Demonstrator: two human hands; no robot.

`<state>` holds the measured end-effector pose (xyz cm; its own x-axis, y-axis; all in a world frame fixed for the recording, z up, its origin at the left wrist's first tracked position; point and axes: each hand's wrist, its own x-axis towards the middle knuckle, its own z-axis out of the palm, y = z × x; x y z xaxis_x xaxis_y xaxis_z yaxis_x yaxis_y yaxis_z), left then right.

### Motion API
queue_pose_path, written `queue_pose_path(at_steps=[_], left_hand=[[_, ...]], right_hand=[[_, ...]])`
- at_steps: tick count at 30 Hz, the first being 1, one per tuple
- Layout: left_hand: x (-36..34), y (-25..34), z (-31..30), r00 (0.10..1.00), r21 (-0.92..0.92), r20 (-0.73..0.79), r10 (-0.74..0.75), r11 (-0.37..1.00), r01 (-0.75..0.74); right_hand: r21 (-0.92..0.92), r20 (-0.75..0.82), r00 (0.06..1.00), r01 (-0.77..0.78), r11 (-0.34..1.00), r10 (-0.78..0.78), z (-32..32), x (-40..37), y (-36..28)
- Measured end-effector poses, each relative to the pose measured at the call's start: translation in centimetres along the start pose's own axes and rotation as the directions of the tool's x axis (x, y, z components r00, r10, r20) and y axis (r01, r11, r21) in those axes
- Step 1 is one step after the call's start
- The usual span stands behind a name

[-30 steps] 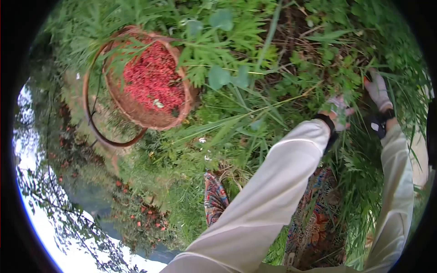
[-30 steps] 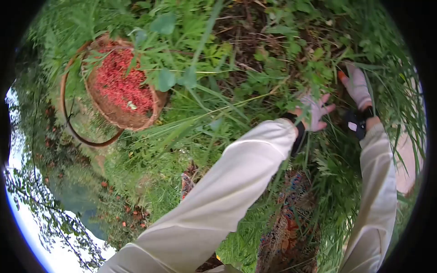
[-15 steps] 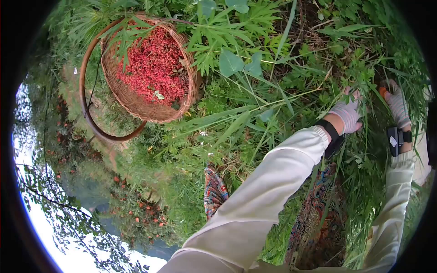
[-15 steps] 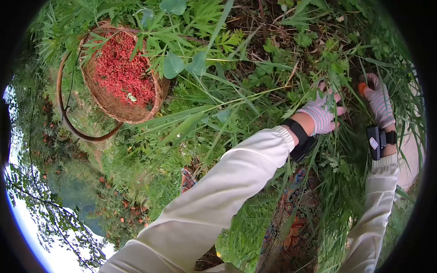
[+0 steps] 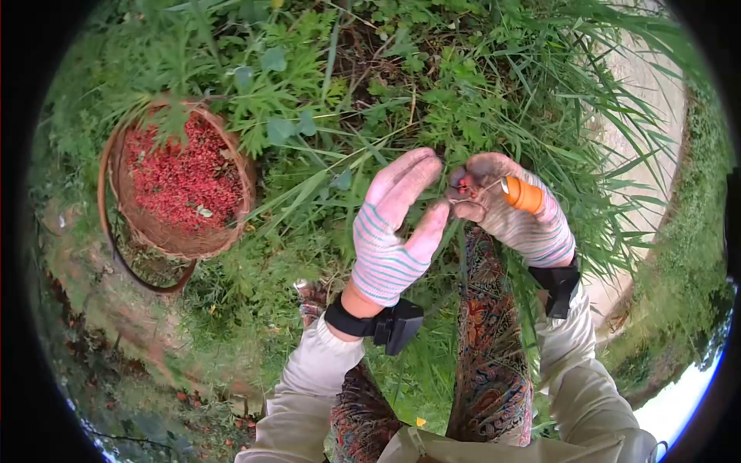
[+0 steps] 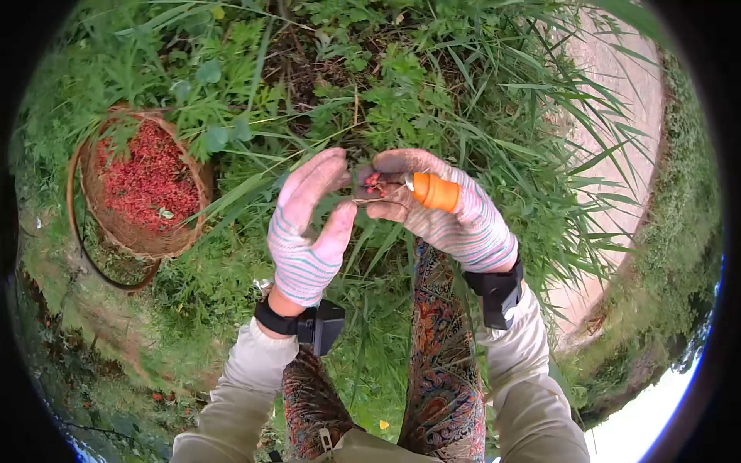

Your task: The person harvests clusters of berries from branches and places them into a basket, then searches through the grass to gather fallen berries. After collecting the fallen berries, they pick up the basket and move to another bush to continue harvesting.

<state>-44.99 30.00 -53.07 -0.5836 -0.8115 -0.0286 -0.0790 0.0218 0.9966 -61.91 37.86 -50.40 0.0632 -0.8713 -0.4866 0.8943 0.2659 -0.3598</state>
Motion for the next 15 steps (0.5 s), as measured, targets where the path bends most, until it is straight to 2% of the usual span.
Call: queue_pose_path(at_steps=[2,4,5,6,8,9,10,12,13,14,15], left_hand=[[-1.0,2.4,-4.0,0.999,0.117,-0.029,0.034,0.993,-0.031],[-1.3,4.7,-7.5,0.990,0.322,0.015,0.139,0.937,-0.137],[-1.5,5.3,-8.7,0.989,0.332,0.017,0.147,0.932,-0.144],[-1.9,5.8,-9.9,0.989,0.350,0.008,0.151,0.926,-0.144],[-2.8,6.4,-12.0,0.996,0.483,0.014,0.087,0.872,-0.083],[-3.3,6.2,-12.6,0.992,0.540,-0.035,0.124,0.837,-0.086],[-3.9,5.9,-13.4,0.991,0.554,-0.042,0.127,0.828,-0.083],[-5.4,5.4,-15.0,0.987,0.588,-0.074,0.144,0.805,-0.073],[-6.2,5.6,-15.7,0.990,0.582,-0.077,0.122,0.811,-0.055],[-7.0,5.7,-16.2,0.992,0.572,-0.077,0.103,0.819,-0.041],[-7.8,5.6,-16.9,0.996,0.552,-0.063,0.059,0.834,-0.014]], right_hand=[[-0.028,-0.123,0.992,-0.020,0.999,0.017,3.2,1.0,1.8],[0.035,-0.030,1.000,0.006,0.999,-0.005,5.6,2.1,4.5],[0.098,0.044,0.999,0.024,0.995,-0.029,6.7,2.6,5.8],[0.103,0.064,0.998,0.016,0.995,-0.022,8.0,2.9,6.8],[0.004,-0.023,0.999,-0.027,1.000,0.027,10.8,3.3,8.7],[0.026,0.050,0.998,0.034,0.999,-0.035,11.0,3.7,10.2],[0.032,0.066,0.997,0.027,0.999,-0.029,11.5,3.6,11.2],[-0.064,-0.083,0.996,0.004,0.998,-0.010,13.2,3.5,13.2],[-0.197,-0.185,0.982,-0.061,0.979,0.024,13.8,3.4,13.7],[-0.193,-0.173,0.984,-0.071,0.979,0.037,14.0,3.3,14.7],[-0.223,-0.209,0.977,-0.012,0.975,-0.036,14.0,3.3,15.8]])
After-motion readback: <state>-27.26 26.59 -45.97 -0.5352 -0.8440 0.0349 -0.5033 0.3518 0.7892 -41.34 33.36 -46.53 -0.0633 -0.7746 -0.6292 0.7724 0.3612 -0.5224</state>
